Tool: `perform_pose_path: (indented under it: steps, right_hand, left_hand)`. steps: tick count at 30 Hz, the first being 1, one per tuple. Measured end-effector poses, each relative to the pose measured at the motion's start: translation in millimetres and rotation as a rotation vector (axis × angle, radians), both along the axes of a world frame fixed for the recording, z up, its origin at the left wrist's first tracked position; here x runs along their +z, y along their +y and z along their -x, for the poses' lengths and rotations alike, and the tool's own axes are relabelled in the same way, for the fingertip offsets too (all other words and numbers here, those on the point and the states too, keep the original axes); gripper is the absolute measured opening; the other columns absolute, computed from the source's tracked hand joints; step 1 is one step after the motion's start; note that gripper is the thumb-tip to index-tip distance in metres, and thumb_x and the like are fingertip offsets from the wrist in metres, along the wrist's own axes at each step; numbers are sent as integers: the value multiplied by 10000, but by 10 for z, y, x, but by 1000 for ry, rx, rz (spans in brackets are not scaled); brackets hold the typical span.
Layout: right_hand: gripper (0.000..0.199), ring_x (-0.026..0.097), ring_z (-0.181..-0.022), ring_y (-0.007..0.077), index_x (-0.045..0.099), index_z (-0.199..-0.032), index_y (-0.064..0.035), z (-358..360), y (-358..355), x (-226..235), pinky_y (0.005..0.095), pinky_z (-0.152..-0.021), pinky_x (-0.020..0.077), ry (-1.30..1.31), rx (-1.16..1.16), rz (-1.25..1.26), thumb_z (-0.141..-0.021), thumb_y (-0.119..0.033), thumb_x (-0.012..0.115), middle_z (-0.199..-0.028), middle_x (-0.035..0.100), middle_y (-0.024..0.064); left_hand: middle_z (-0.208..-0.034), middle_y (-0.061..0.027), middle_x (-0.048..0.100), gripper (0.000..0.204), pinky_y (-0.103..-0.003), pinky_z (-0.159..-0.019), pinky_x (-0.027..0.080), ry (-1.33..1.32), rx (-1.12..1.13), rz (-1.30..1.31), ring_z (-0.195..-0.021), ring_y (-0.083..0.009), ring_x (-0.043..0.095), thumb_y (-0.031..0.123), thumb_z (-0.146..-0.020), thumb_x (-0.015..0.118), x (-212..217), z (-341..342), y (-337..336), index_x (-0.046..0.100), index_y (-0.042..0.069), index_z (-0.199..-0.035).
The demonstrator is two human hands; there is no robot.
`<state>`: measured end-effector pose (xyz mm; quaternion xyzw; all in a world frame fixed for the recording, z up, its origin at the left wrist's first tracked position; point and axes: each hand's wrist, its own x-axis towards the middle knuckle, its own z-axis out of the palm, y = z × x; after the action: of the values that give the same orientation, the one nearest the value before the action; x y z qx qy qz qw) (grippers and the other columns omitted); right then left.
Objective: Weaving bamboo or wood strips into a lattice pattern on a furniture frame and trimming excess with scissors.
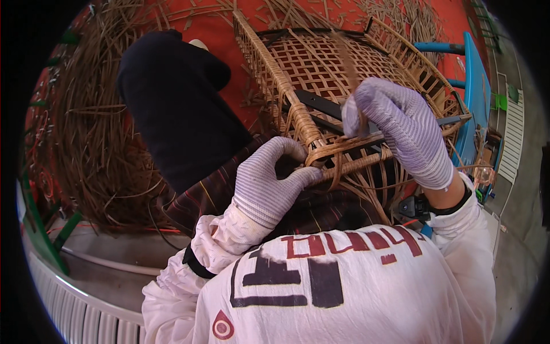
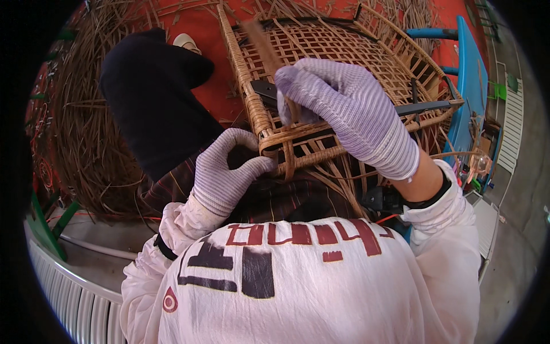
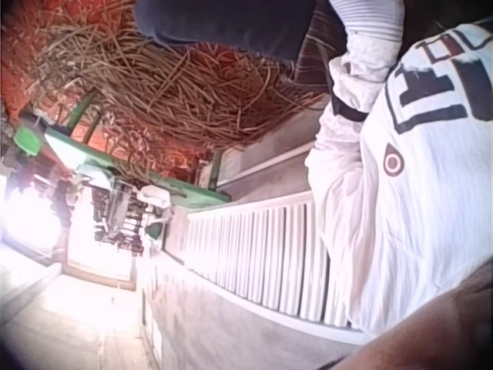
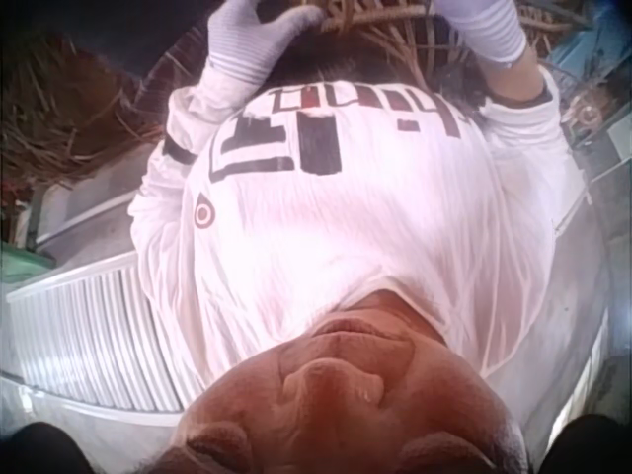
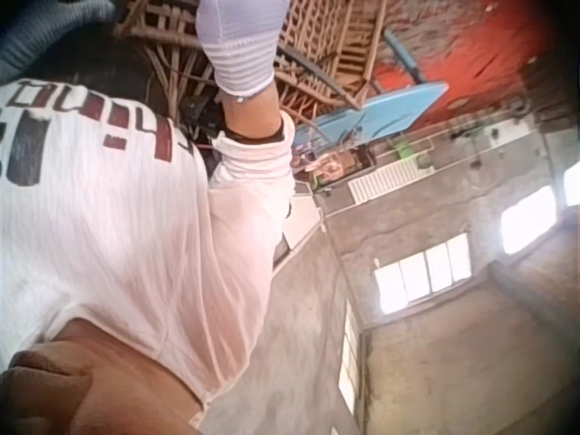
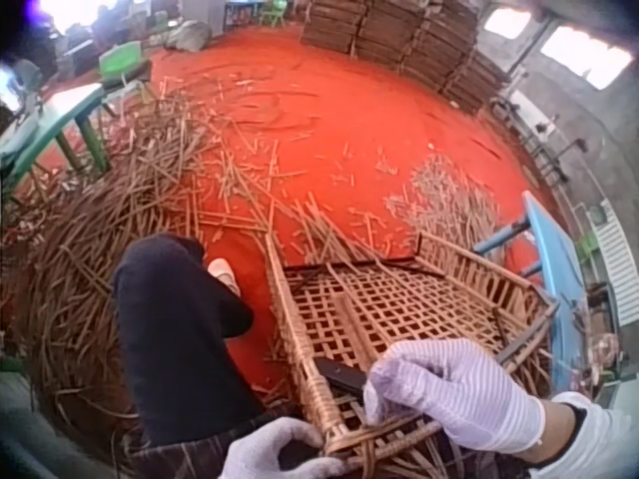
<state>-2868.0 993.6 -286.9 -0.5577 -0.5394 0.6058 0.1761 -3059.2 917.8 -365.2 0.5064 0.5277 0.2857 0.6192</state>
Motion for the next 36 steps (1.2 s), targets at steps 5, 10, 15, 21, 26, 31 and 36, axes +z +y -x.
perform_pose_path:
  steps: [5,10,15,21,26,31,36]
  right_hand:
    - [250,556,-614,49,635,-876,-23,92,96,150,202,-580,447,-131,94,216,-900,-265,579,-668,591,-16]
    - [262,520,-551,41,633,-851,-28,61,49,201,199,-526,434,-294,159,265,-883,-284,592,-600,566,-13]
    - [240,476,-495,25,619,-830,-64,46,55,262,179,-454,383,-312,161,308,-890,-292,578,-609,563,-22]
    - [246,490,-486,22,562,-969,-64,63,12,198,160,-425,377,44,-51,136,-926,-305,547,-700,590,4]
    - [212,529,-544,49,550,-1029,-26,46,26,-23,190,-488,442,181,-103,-94,-944,-219,524,-812,615,52]
    - [214,581,-617,80,565,-1064,-21,-65,50,-126,222,-564,510,326,-270,-182,-943,-191,522,-883,627,90]
    - [206,597,-637,93,573,-1057,-19,-97,44,-80,229,-597,527,344,-221,-153,-940,-181,525,-897,627,87]
  left_hand:
    - [-817,-85,639,235,-262,-721,495,-69,21,133,-769,-135,613,124,-740,746,19,45,-9,595,10,-880]
    - [-777,-71,631,158,-249,-687,492,-123,77,197,-736,-104,603,106,-792,693,79,88,5,596,12,-872]
    - [-749,-29,608,84,-222,-625,478,-121,203,111,-689,-70,572,74,-844,631,54,41,-4,596,14,-891]
    - [-810,-11,611,72,-201,-717,462,-187,284,43,-773,-61,565,47,-865,602,33,12,36,595,-1,-919]
    - [-827,-18,609,70,-203,-716,465,-238,284,47,-787,-65,566,47,-869,598,52,-84,-30,597,2,-923]
    - [-854,-23,617,80,-202,-722,464,-213,248,133,-803,-68,569,61,-881,584,-21,-10,-8,597,10,-942]
    - [-830,-4,619,74,-192,-720,458,-252,315,149,-785,-54,562,75,-884,596,-21,25,41,606,19,-930]
